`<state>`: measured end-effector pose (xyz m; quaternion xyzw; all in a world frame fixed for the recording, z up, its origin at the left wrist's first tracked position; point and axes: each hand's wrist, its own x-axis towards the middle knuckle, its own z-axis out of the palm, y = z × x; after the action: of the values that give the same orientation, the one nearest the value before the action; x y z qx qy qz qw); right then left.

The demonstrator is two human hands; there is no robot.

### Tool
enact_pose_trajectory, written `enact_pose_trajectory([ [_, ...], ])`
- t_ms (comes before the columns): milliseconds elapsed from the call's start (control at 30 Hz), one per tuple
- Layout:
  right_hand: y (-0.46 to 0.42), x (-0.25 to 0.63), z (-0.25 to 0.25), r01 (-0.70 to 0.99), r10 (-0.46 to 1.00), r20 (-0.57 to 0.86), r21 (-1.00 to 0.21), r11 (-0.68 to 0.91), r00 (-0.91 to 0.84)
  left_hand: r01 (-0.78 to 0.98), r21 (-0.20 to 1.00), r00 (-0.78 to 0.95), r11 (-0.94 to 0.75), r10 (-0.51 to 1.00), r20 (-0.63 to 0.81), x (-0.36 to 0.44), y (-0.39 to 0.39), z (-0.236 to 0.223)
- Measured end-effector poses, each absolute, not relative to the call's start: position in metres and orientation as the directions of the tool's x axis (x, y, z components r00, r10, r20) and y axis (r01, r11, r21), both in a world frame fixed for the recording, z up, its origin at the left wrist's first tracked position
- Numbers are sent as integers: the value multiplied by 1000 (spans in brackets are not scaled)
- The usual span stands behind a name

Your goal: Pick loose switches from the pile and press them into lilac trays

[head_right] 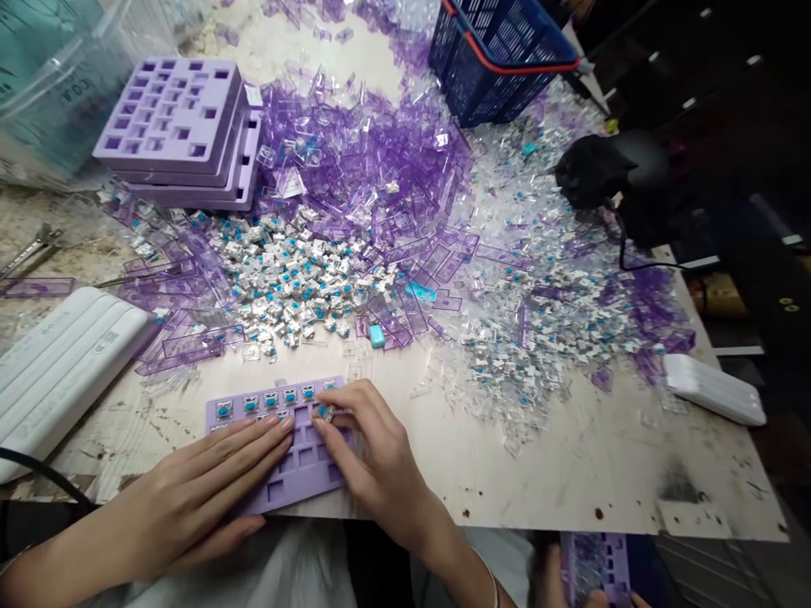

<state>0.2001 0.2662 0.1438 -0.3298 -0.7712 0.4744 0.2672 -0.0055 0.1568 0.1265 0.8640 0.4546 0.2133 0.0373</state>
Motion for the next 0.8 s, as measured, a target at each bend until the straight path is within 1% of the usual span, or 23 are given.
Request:
enact_pose_trajectory([
  [67, 267, 202, 143, 287, 700, 201, -809, 513, -685, 758, 250, 482, -603, 775, 409, -7, 154, 126],
  [133, 269, 201, 142, 302, 682, 252, -755, 582, -686, 756, 241, 443, -609, 747, 496, -10, 148, 123],
  [233, 270, 199, 143, 267, 662, 225, -787, 556, -715, 782, 265, 365, -565, 758, 541, -11, 139, 119],
  [333, 271, 195, 143, 211, 616, 201, -822, 529, -761, 827, 297, 279, -477, 808, 519, -9, 136, 118],
  [433, 271, 192, 141, 221, 616, 210, -807, 548, -759, 869, 309, 211, -387, 855, 474, -5, 141, 119],
  [533, 271, 191, 137, 283, 632, 244, -737, 614, -735, 882, 300, 215, -364, 876, 431, -2, 146, 120],
  [600, 272, 191, 134, 326, 647, 238, -709, 625, -724, 876, 306, 222, -373, 875, 431, -2, 147, 120],
  [800, 278, 189, 137, 345, 628, 147, -729, 591, -765, 880, 302, 204, -366, 867, 455, -2, 144, 119],
])
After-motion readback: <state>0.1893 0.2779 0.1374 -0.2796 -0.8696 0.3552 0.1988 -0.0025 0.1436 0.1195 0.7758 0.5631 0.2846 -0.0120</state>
